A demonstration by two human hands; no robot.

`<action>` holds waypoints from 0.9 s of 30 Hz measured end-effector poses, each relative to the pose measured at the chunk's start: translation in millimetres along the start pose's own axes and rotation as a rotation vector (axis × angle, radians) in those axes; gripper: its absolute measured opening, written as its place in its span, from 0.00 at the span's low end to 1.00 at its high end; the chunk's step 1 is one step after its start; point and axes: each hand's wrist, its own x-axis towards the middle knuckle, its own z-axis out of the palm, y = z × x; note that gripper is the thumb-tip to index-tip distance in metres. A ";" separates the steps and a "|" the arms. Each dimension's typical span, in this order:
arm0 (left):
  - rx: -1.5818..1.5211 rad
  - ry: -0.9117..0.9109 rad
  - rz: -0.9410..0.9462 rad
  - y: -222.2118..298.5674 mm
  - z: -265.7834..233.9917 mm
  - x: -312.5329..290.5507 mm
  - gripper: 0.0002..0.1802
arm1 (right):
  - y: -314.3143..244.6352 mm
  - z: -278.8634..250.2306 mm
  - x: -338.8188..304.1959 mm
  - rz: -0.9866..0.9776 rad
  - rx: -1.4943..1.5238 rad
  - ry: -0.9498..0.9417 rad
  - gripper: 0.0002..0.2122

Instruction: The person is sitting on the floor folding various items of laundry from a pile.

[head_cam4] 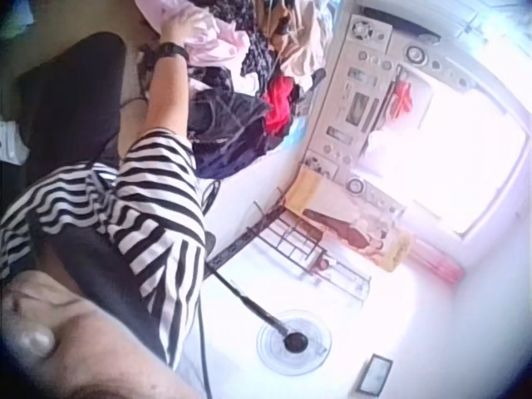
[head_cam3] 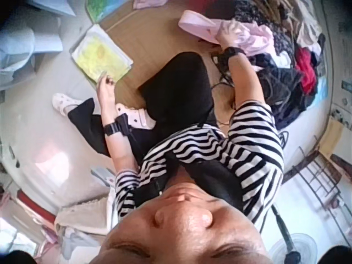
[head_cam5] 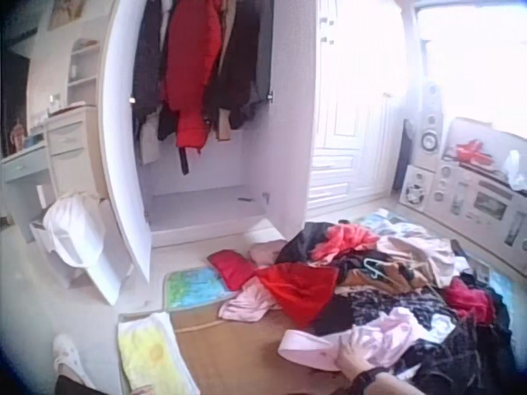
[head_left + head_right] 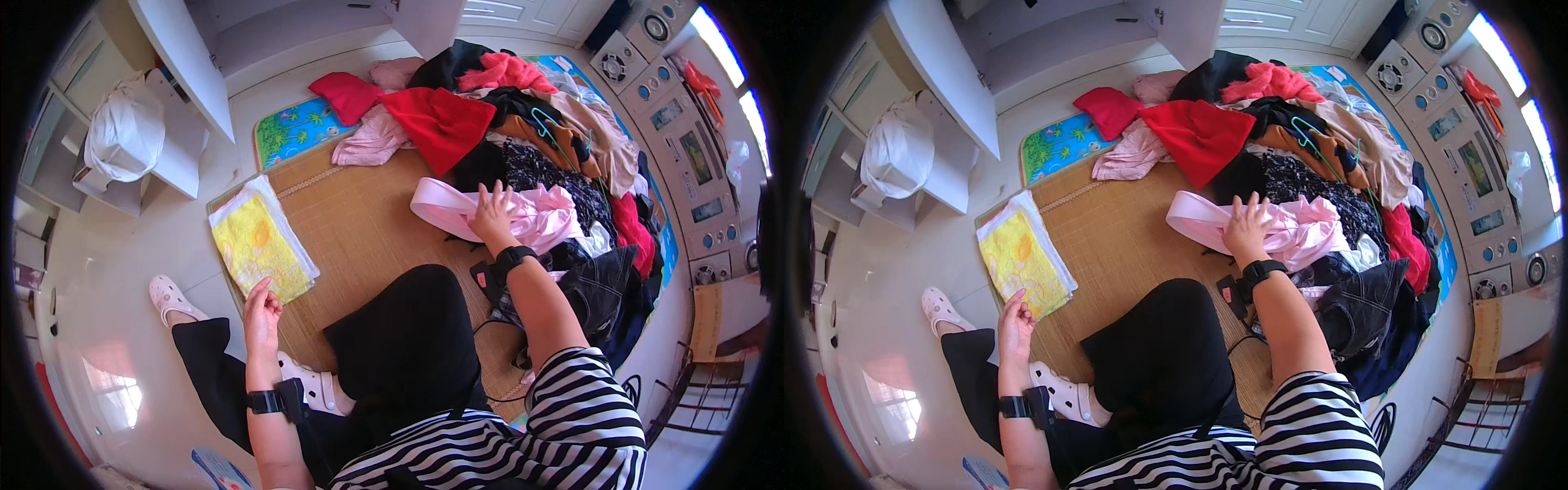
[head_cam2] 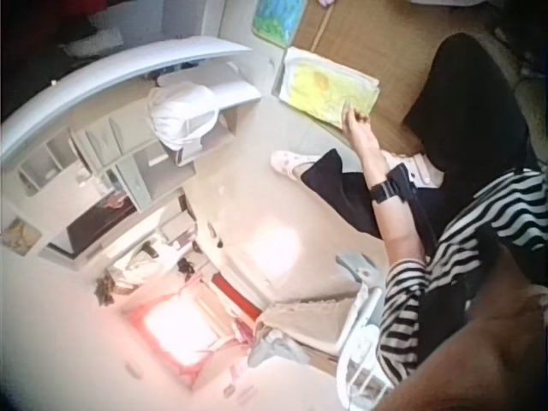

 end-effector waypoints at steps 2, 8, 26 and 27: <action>-0.003 -0.037 -0.007 -1.1 5.1 0.3 0.13 | 37.4 12.1 -6.7 0.057 -0.078 -0.159 0.20; 0.020 -0.152 -0.051 -13.3 34.6 -8.0 0.13 | 34.9 -46.8 -10.8 -0.083 0.448 -0.164 0.06; -0.109 -0.361 0.183 26.5 163.6 -108.4 0.11 | 6.8 -156.0 -89.2 -0.560 0.889 -0.216 0.32; -0.105 -0.349 0.169 45.9 160.0 -114.2 0.10 | 25.3 -131.8 -97.7 -0.425 0.788 -0.339 0.37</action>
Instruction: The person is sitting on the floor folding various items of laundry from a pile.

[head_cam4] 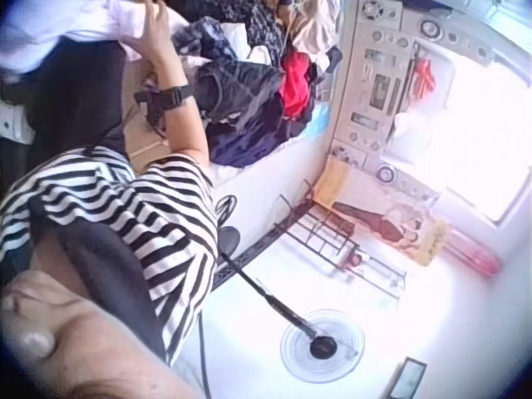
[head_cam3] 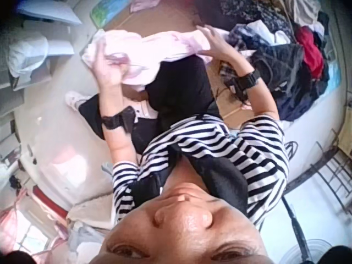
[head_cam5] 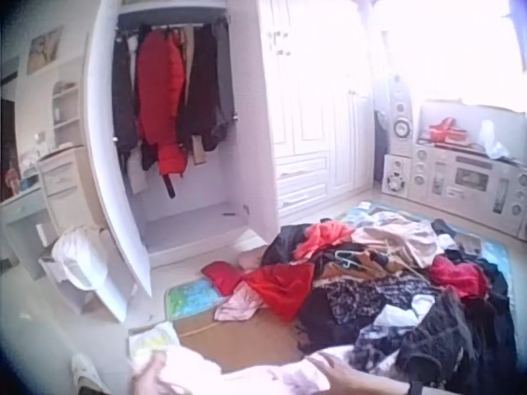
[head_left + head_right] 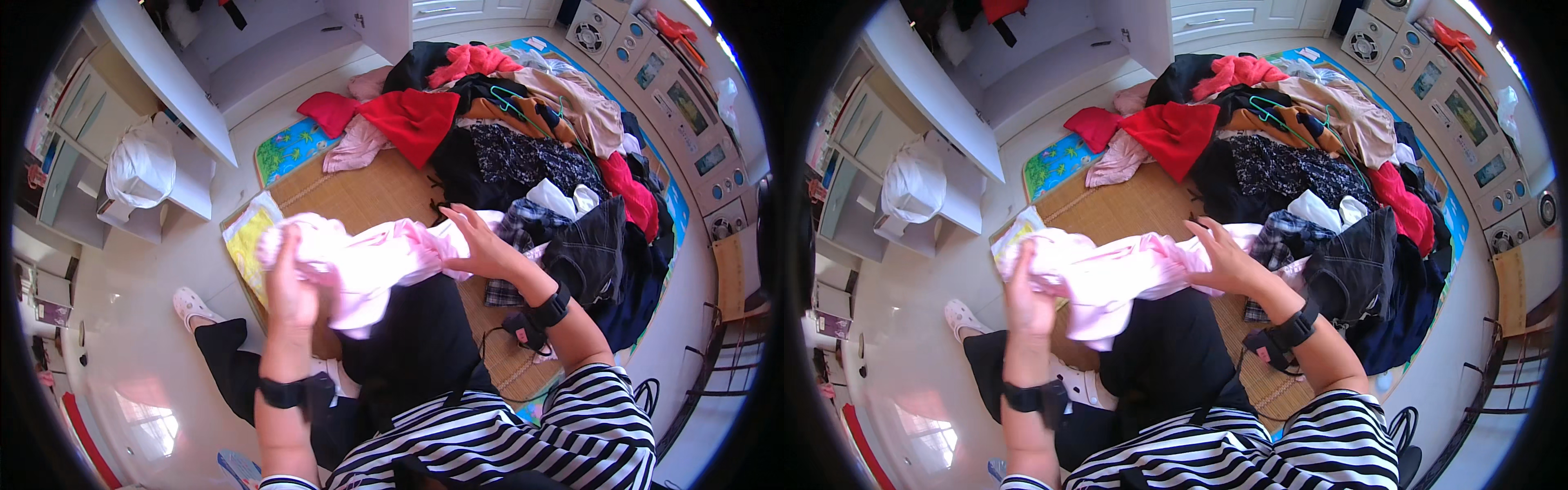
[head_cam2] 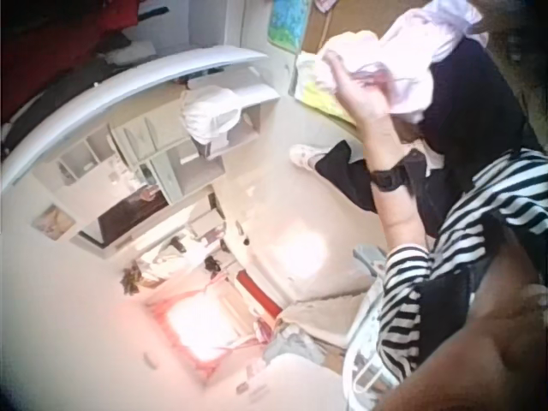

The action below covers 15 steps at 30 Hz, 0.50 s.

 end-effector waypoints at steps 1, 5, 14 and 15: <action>0.011 -0.052 0.034 20.6 3.9 -7.8 0.09 | 19.2 9.7 -9.3 0.039 -0.127 -0.067 0.40; -0.047 -0.191 0.147 72.1 2.8 -25.1 0.09 | 40.7 59.6 -4.1 -0.058 -0.314 -0.042 0.28; 0.157 0.029 0.390 133.8 -31.0 -39.7 0.18 | -92.3 -75.8 64.0 -0.329 0.427 0.480 0.11; 0.208 0.036 0.360 134.5 -33.2 -35.1 0.20 | -100.4 -91.6 64.6 -0.353 0.267 0.413 0.11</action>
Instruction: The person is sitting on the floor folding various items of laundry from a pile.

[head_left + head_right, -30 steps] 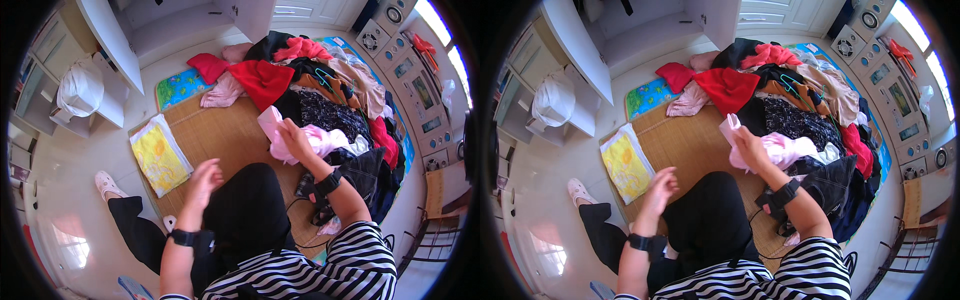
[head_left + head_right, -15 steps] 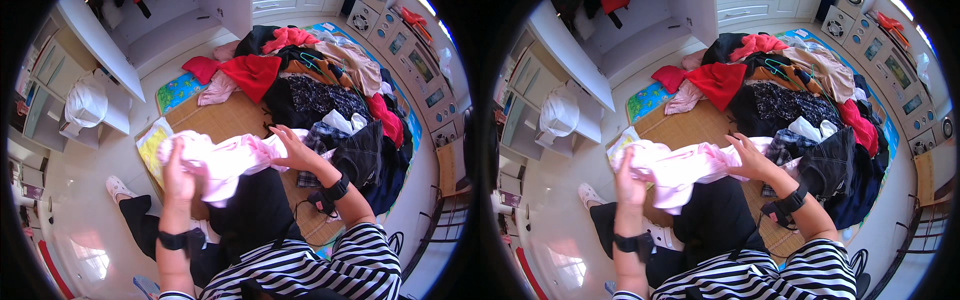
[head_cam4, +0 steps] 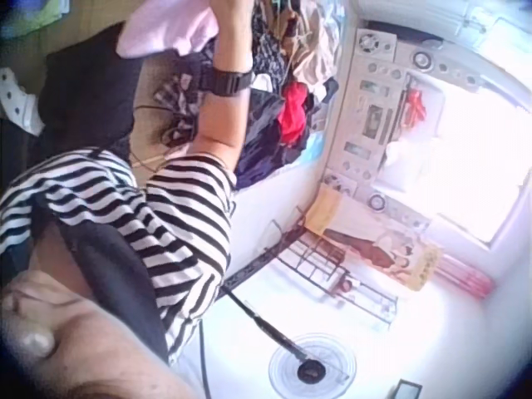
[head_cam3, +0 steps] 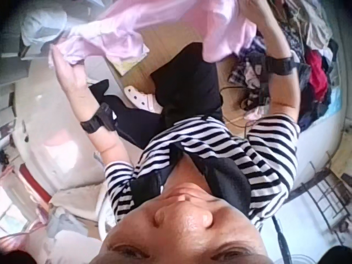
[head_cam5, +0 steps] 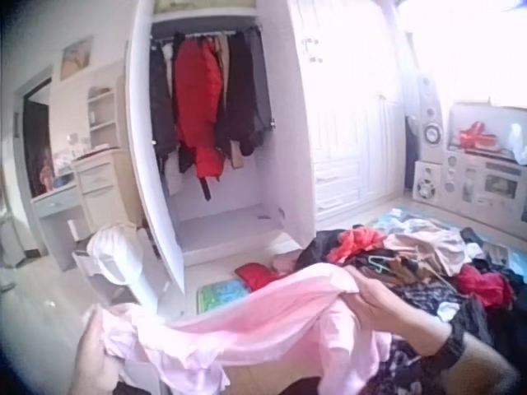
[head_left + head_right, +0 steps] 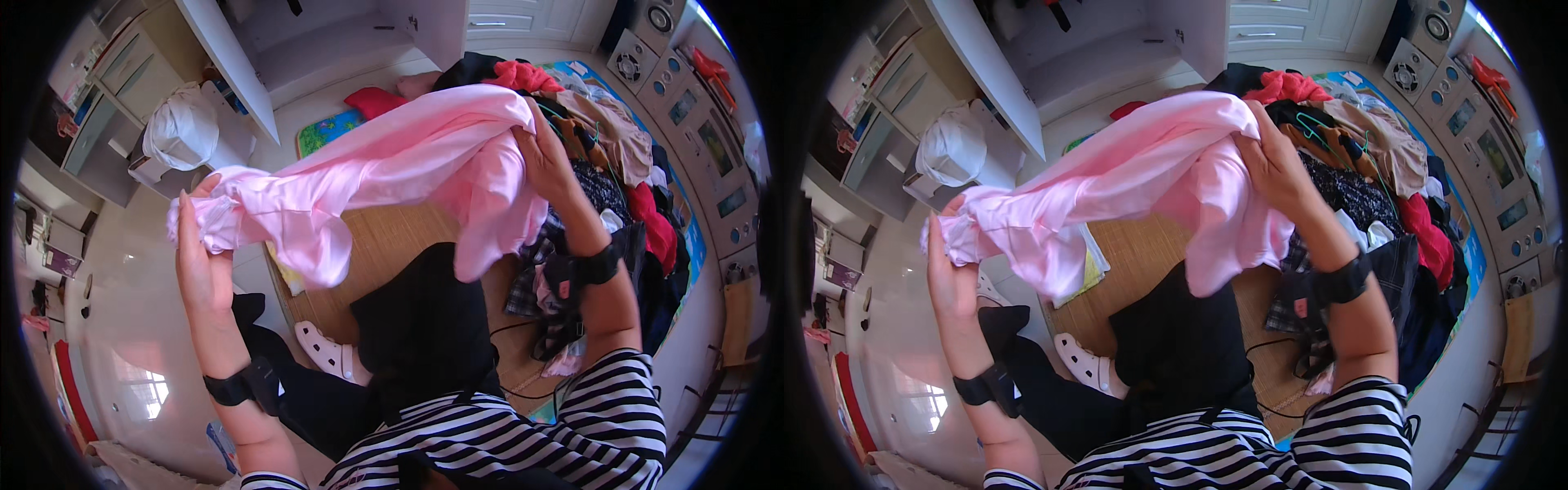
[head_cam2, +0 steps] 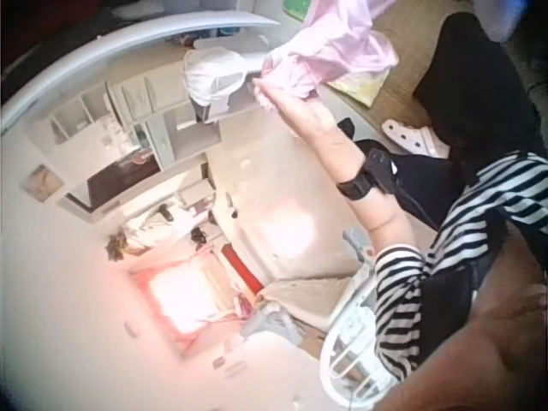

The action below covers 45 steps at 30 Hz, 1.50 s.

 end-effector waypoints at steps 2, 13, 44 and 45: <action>0.014 -0.047 -0.036 -7.5 -0.3 7.4 0.21 | 1.2 -18.8 13.2 -0.149 -0.236 -0.203 0.12; 0.032 -0.162 -0.250 -73.9 5.6 26.2 0.22 | -13.6 -47.1 31.0 0.289 1.075 0.110 0.16; 0.642 -0.477 0.018 -67.5 12.3 6.1 0.24 | -30.4 98.8 19.3 0.202 0.184 -0.434 0.10; 0.640 -0.474 0.017 -70.6 24.1 3.1 0.24 | -31.7 102.1 22.8 0.202 0.182 -0.439 0.10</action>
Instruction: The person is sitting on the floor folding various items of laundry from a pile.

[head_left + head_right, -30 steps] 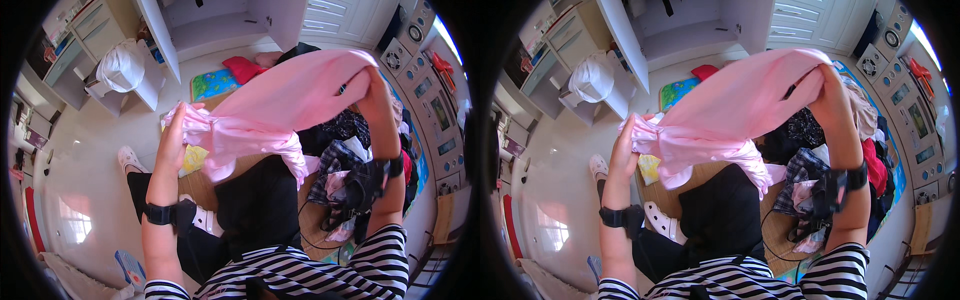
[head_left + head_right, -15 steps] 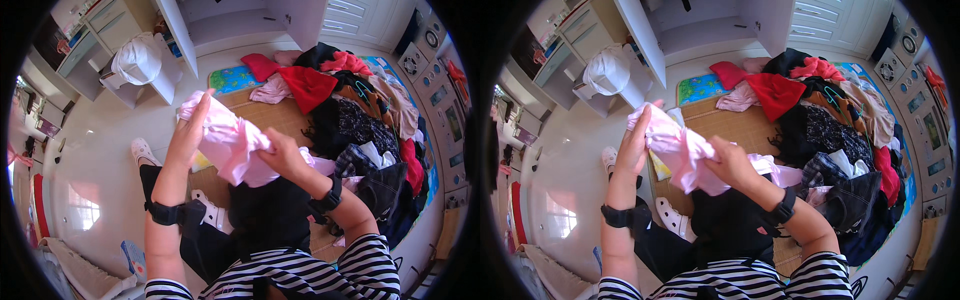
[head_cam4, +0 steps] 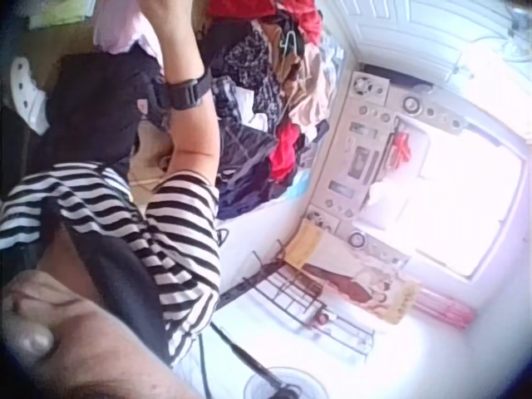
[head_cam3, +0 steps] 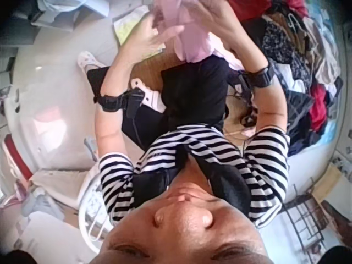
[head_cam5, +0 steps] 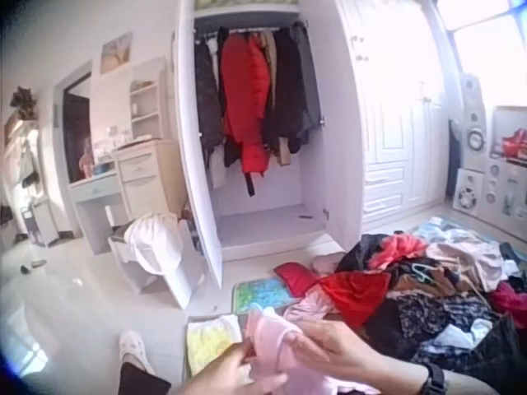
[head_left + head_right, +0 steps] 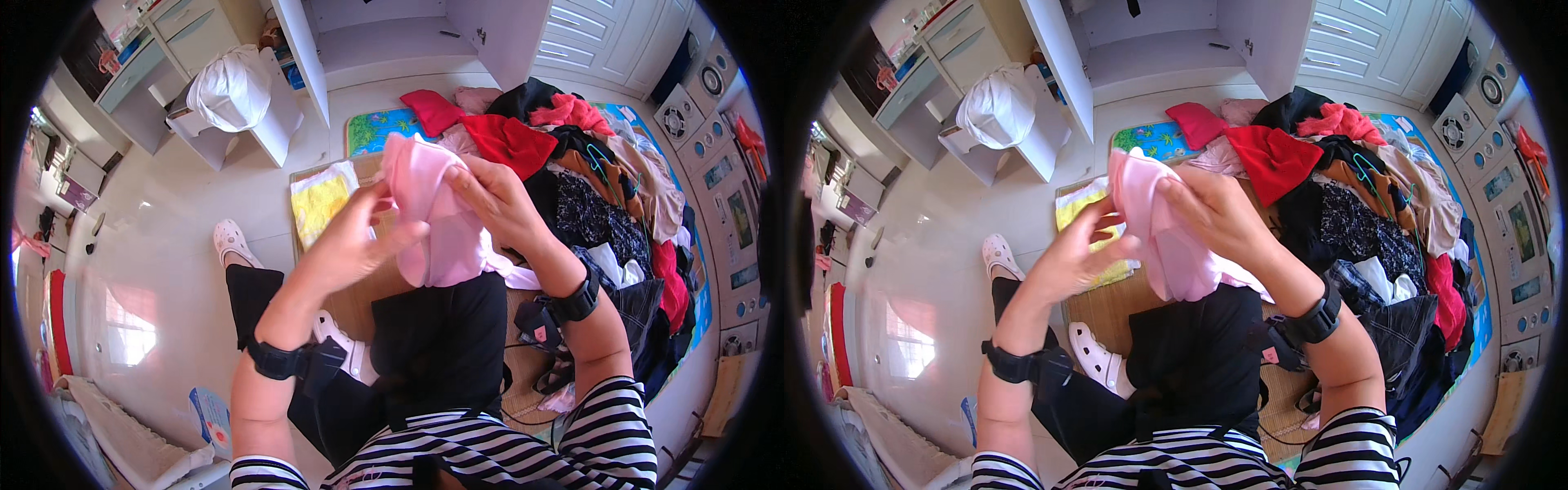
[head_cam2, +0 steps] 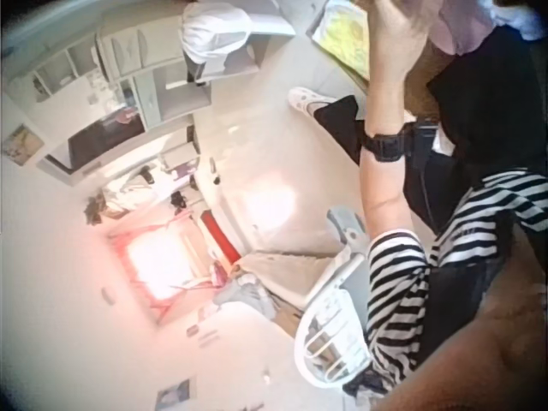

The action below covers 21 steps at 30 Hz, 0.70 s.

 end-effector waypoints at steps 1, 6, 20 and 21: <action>0.044 0.053 0.072 7.6 11.0 4.1 0.23 | -2.4 4.7 5.8 -0.219 -0.050 0.053 0.11; -0.113 0.161 0.125 24.2 -4.7 14.4 0.16 | -34.3 3.3 2.6 -0.476 -0.178 0.046 0.10; 0.087 0.063 0.354 42.5 -50.6 2.9 0.20 | -9.9 60.7 22.8 -0.127 0.722 -0.205 0.18; 0.213 0.123 0.330 43.7 -54.9 3.1 0.19 | -13.5 57.8 28.6 -0.062 0.717 -0.253 0.15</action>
